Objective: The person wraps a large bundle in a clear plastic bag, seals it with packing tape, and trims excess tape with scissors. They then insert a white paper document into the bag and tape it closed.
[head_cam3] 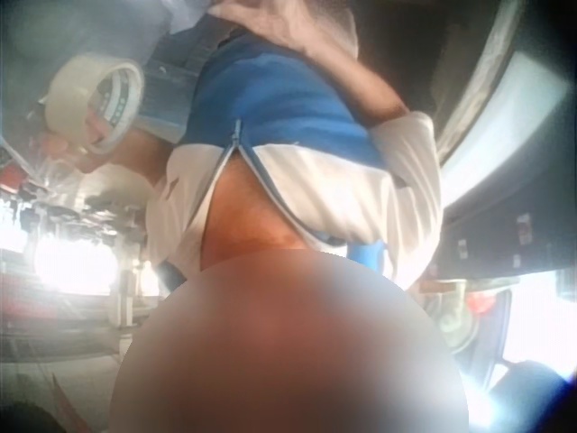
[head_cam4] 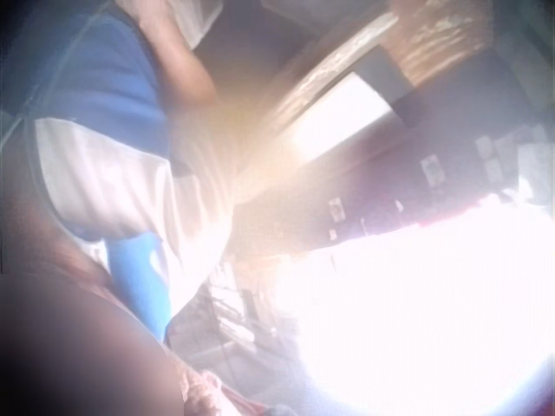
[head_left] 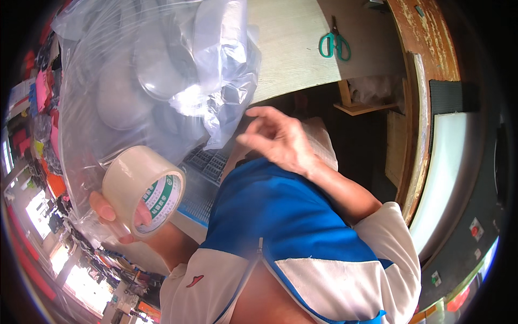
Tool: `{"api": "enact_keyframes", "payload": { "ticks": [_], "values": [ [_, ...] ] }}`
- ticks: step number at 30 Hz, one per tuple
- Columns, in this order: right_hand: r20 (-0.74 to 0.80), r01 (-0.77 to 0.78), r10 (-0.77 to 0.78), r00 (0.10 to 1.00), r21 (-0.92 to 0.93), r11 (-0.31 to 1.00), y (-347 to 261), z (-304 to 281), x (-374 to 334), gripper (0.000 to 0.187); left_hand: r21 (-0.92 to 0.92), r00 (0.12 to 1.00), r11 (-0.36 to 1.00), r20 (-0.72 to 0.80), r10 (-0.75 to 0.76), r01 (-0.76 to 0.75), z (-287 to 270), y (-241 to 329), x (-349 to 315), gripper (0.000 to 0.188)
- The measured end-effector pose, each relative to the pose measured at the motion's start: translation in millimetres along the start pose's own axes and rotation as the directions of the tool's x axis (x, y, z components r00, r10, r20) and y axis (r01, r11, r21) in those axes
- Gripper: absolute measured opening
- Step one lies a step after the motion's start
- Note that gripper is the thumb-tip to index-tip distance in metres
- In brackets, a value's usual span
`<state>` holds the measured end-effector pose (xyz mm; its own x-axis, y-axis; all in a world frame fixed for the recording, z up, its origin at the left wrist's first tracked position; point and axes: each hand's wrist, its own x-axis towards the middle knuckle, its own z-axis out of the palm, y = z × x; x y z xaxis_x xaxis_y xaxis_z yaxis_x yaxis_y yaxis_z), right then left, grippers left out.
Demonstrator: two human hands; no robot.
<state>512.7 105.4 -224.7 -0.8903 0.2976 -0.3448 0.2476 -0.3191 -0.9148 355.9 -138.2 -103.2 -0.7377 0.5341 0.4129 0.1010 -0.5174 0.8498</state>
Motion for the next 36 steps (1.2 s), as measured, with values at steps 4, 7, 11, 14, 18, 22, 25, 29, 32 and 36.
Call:
{"api": "enact_keyframes", "payload": {
  "ticks": [4, 7, 11, 14, 18, 22, 25, 29, 32, 36],
  "values": [
    [0.005, 0.023, -0.023, 1.0, -0.204, 0.979, 15.7, 18.5, 14.1, 0.053, -0.023, 1.0, 1.0, 0.019, -0.006, 0.006, 3.2, -1.8, 0.8, 0.008],
    [-0.056, 0.073, -0.083, 0.995, -0.165, 0.984, 23.5, 24.7, 28.6, 0.031, -0.03, 1.0, 1.0, 0.026, -0.004, 0.004, 4.4, -3.8, 1.0, 0.008],
    [-0.113, 0.139, -0.161, 0.98, -0.178, 0.974, 31.2, 23.9, 37.2, 0.014, -0.108, 0.998, 0.992, 0.032, -0.057, 0.06, 5.7, -4.8, -0.9, 0.009],
    [-0.162, 0.206, -0.257, 0.953, -0.276, 0.939, 34.4, 22.8, 39.1, 0.015, -0.104, 0.998, 0.993, 0.019, -0.052, 0.053, 7.0, -4.5, -3.4, 0.01],
    [-0.187, 0.303, -0.448, 0.874, -0.511, 0.805, 36.7, 26.3, 42.5, 0.016, -0.045, 0.999, 0.999, 0.033, 0.015, -0.014, 5.4, -7.2, -8.8, 0.011],
    [-0.154, 0.125, -0.15, 0.977, -0.159, 0.979, 38.3, 33.2, 38.9, 0.014, -0.068, 0.998, 0.997, 0.05, 0.041, -0.037, -3.5, -12.6, -14.2, 0.013],
    [-0.053, 0.096, -0.096, 0.994, -0.004, 0.995, 34.9, 33.3, 36.6, 0.013, -0.584, 0.98, 0.795, 0.003, -0.197, 0.161, -9.6, -12.0, -14.7, 0.039],
    [0.029, 0.232, -0.242, 0.97, -0.409, 0.883, 18.2, 11.4, 34.7, 0.013, -0.67, 0.949, 0.691, 0.064, -0.309, 0.27, -5.4, -5.8, -11.0, 0.048],
    [0.101, 0.182, -0.156, 0.983, -0.688, 0.703, -0.3, -21.2, 29.5, 0.018, -0.201, 0.988, 0.967, 0.019, -0.155, 0.155, 2.7, 3.7, -2.0, 0.031],
    [-0.233, 0.226, -0.303, 0.924, -0.307, 0.925, -20.6, -47.8, 45.2, 0.037, -0.024, 0.995, 0.995, 0.013, -0.098, 0.098, 10.4, 10.4, 17.1, 0.03]
  ]
}}
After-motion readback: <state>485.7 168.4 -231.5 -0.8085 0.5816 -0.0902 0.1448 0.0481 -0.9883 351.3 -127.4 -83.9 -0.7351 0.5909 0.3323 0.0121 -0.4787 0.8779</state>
